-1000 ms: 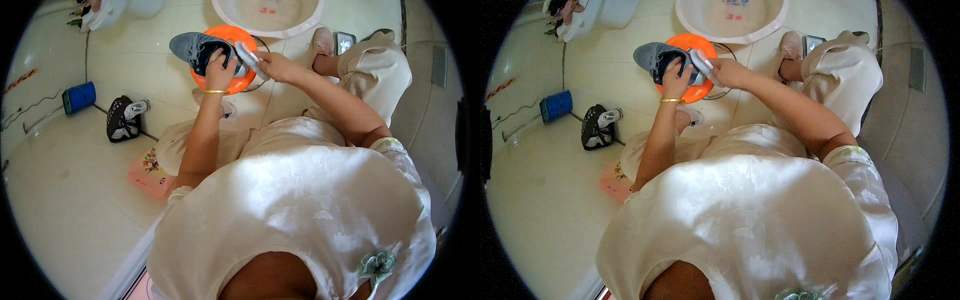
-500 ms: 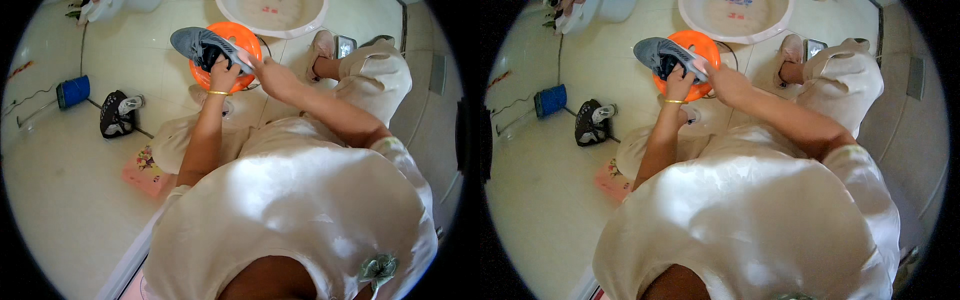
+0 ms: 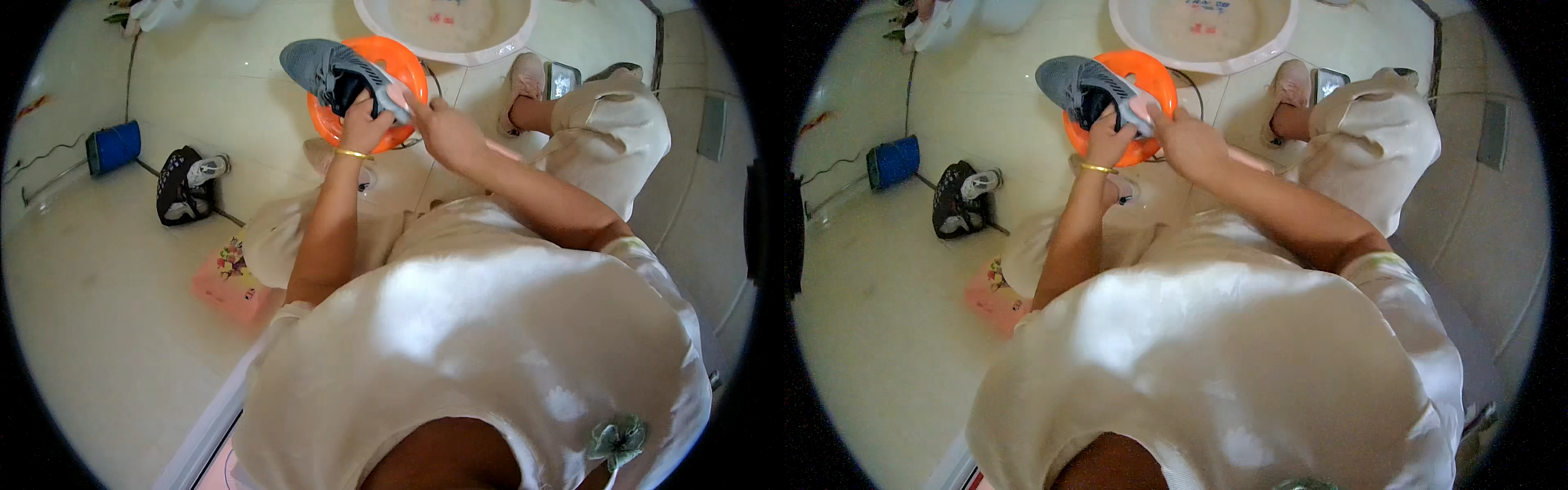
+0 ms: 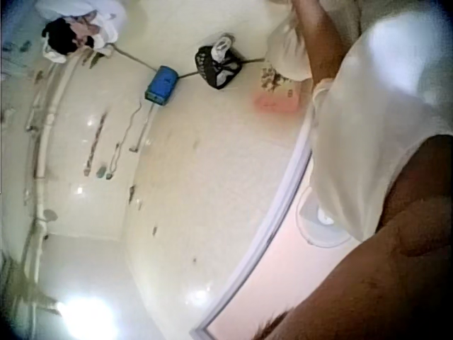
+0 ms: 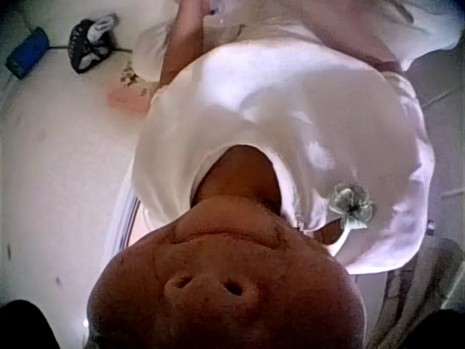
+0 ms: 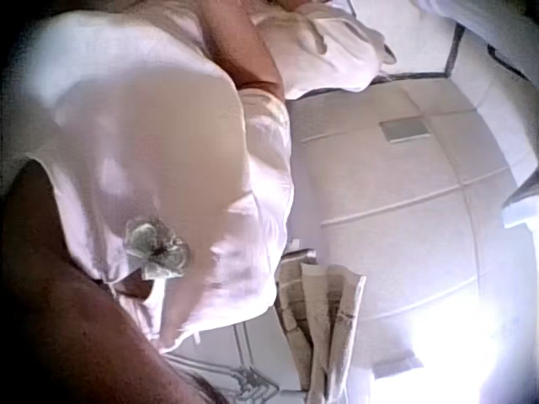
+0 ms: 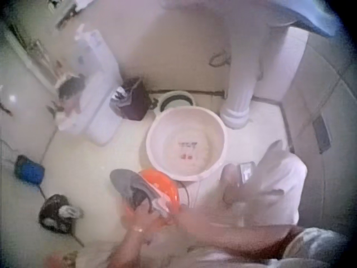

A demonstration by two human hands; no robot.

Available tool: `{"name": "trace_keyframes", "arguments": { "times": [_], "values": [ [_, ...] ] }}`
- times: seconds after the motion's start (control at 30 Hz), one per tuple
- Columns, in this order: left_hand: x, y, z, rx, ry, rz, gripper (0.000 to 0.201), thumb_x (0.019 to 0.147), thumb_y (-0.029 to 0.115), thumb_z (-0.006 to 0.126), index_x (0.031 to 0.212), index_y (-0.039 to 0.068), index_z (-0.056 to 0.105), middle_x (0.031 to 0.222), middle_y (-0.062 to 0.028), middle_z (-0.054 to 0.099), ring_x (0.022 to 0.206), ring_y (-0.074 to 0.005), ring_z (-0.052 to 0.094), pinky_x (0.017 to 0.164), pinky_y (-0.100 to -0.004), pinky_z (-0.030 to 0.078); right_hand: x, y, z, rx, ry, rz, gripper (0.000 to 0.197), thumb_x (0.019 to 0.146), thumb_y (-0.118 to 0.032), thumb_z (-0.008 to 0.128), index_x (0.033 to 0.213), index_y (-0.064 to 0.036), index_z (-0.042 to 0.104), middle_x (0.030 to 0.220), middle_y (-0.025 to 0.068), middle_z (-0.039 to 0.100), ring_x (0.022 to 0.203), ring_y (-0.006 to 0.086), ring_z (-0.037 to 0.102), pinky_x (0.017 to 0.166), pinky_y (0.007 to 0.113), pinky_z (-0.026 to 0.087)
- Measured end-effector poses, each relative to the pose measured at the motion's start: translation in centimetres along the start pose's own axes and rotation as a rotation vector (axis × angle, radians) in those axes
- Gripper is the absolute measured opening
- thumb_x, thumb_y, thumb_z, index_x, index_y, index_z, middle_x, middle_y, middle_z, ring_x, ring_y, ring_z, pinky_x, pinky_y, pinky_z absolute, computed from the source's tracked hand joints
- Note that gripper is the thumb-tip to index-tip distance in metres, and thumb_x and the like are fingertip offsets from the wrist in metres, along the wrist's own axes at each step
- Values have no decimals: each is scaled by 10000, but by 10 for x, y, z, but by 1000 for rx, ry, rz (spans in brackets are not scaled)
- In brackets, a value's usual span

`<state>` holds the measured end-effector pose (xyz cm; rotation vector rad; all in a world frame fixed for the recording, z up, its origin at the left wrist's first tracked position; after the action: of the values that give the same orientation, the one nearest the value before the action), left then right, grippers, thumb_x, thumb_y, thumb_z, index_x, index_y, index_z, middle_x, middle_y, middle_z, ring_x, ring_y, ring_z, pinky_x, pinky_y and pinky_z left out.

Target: The person scrubs the exterior surfaces and sole of a shoe using a brush and soapy water while sitting on the floor.

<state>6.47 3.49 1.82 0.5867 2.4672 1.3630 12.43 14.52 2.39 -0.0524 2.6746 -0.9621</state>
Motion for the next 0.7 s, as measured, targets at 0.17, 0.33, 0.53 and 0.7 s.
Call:
{"name": "trace_keyframes", "arguments": {
  "times": [0.17,0.33,0.53,0.7],
  "values": [
    [5,-6,7,6,-47,-97,255,700,120,548,920,-3,587,1010,-137,567,917,-275,536,812,-314,411,77,-16,-17,-65,160,-76,468,823,-140,457,1279,-127,353,882,204,526,764,349,581,628,422,484],
    [-1,-29,3,10,-37,-118,247,707,97,549,921,-21,585,1004,-121,563,912,-240,531,822,-299,402,24,-11,-2,-20,45,-124,511,804,-131,476,1295,-132,334,872,194,516,735,349,576,620,421,483],
    [5,0,7,-28,-29,-6,227,697,85,555,889,-34,586,975,-118,559,883,-228,532,800,-299,406,61,-13,-18,-145,221,-123,506,796,-116,495,1284,-145,364,862,186,520,744,337,583,610,415,483],
    [1,-27,10,-41,-80,-164,255,682,97,579,907,-23,592,1016,-138,550,919,-249,533,809,-310,415,51,-23,-23,-119,105,-148,504,771,-120,521,1257,-128,390,889,193,534,781,338,587,641,411,487]
  ]
}}
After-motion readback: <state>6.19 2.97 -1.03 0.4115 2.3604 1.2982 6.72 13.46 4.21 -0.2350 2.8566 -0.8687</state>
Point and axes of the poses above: each hand's wrist, its own x-axis towards the middle knuckle, its own z-axis out of the palm, y = z × x, the point moved 9 cm from there along x, towards the middle knuckle
